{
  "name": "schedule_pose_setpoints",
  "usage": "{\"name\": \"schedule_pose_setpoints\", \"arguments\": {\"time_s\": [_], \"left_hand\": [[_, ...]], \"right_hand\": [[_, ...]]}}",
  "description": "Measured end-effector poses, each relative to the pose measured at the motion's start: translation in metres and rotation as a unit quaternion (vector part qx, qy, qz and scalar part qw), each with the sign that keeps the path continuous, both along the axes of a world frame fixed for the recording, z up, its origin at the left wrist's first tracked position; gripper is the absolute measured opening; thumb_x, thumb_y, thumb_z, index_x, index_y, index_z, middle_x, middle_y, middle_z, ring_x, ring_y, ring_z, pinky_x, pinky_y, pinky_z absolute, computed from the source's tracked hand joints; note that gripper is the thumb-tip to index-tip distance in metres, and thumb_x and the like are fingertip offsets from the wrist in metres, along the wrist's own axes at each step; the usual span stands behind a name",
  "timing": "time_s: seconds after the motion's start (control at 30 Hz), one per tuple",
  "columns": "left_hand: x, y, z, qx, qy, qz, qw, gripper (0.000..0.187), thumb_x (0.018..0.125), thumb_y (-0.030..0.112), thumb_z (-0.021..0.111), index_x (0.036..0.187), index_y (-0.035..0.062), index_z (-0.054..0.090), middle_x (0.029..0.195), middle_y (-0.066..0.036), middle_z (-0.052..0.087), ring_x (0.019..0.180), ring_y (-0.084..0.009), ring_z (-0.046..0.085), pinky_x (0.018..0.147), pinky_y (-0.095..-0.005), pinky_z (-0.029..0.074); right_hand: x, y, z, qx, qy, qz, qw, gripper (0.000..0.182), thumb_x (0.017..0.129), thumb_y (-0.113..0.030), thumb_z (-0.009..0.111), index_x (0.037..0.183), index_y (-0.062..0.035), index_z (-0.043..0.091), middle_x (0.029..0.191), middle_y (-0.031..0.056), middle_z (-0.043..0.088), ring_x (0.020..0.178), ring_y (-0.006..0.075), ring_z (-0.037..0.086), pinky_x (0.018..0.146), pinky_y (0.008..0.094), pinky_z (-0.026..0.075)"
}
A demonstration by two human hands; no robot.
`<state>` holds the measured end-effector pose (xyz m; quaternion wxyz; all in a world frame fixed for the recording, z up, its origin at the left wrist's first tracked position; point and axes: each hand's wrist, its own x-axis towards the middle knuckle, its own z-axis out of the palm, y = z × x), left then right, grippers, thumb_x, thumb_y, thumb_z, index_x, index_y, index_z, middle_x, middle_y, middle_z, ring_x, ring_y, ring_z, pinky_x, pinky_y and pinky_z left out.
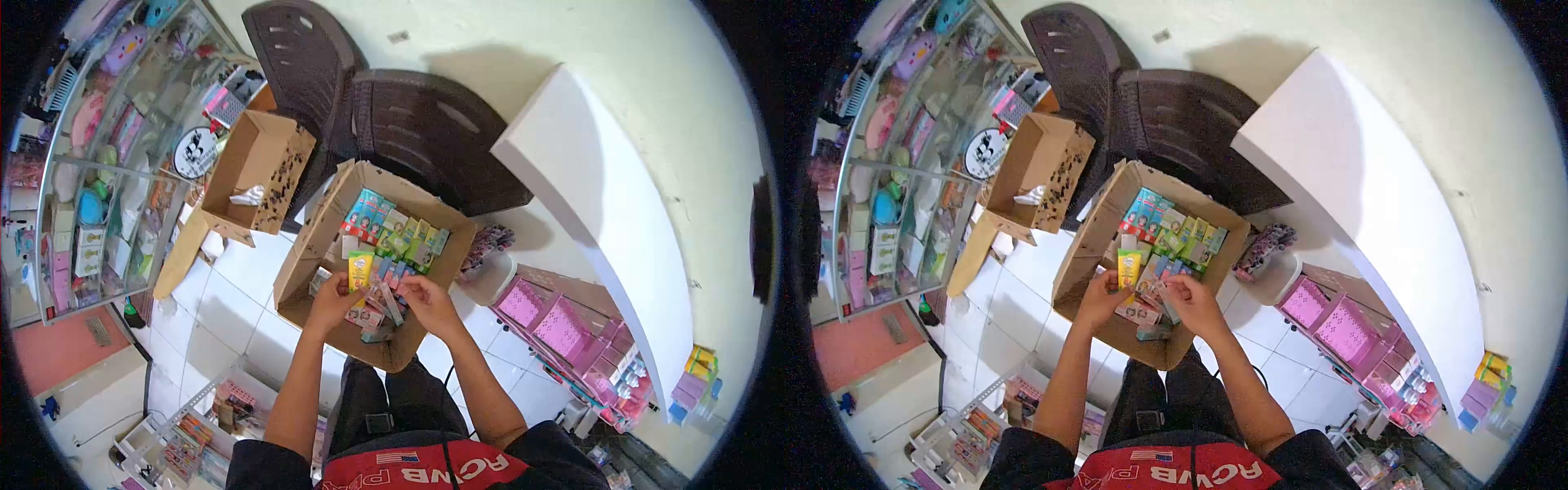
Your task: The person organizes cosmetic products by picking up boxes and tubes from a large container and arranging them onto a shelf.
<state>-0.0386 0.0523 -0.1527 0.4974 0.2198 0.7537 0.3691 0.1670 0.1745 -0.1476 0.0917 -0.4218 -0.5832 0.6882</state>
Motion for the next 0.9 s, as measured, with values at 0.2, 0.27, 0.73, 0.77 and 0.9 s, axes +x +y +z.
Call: {"name": "schedule_pose_setpoints", "arguments": {"time_s": [0.2,0.27,0.73,0.77,0.9], "left_hand": [[0.015,-0.004,0.078,0.167,-0.113,0.01,0.979,0.033,0.088,0.002,0.074,0.116,-0.0001,0.058,0.103,-0.005,0.068,0.09,-0.0102,0.066,0.079,-0.0269,0.054],[0.02,-0.001,0.119,0.196,-0.127,-0.008,0.972,0.032,0.088,0.002,0.074,0.116,0.0004,0.058,0.104,-0.005,0.068,0.09,-0.0102,0.066,0.079,-0.0265,0.054],[0.096,-0.014,0.213,0.299,-0.057,-0.297,0.905,0.046,0.091,0.016,0.073,0.131,0.0026,0.054,0.109,-0.006,0.067,0.093,-0.011,0.064,0.079,-0.0269,0.052],[0.109,-0.015,0.217,0.304,-0.065,-0.327,0.892,0.046,0.091,0.016,0.073,0.131,0.0026,0.054,0.109,-0.006,0.067,0.093,-0.011,0.064,0.079,-0.0269,0.052],[0.151,-0.013,0.22,0.299,-0.125,-0.353,0.878,0.03,0.098,0.013,0.065,0.125,0.0011,0.058,0.11,-0.007,0.069,0.1,-0.0132,0.066,0.085,-0.0286,0.052]], "right_hand": [[-0.016,-0.006,0.072,0.018,0.054,-0.032,0.998,0.031,0.097,-0.018,0.064,0.122,-0.0002,0.063,0.101,0.0081,0.067,0.089,0.0129,0.063,0.08,0.0298,0.052],[-0.014,-0.009,0.098,0.041,0.08,-0.051,0.995,0.031,0.097,-0.017,0.065,0.122,0.0008,0.061,0.1,0.0074,0.067,0.086,0.0124,0.063,0.077,0.0292,0.053],[0.094,-0.085,0.245,0.213,0.113,-0.169,0.956,0.025,0.095,-0.011,0.069,0.117,-0.0021,0.06,0.097,0.0019,0.068,0.088,0.0059,0.062,0.079,0.0244,0.051],[0.106,-0.093,0.247,0.225,0.107,-0.201,0.948,0.025,0.095,-0.011,0.069,0.117,-0.0021,0.06,0.097,0.0019,0.068,0.088,0.0059,0.062,0.079,0.0244,0.051],[0.153,-0.125,0.253,0.274,0.048,-0.252,0.927,0.025,0.095,-0.01,0.067,0.117,-0.0017,0.06,0.091,0.0009,0.066,0.083,0.0057,0.06,0.074,0.024,0.05]]}}
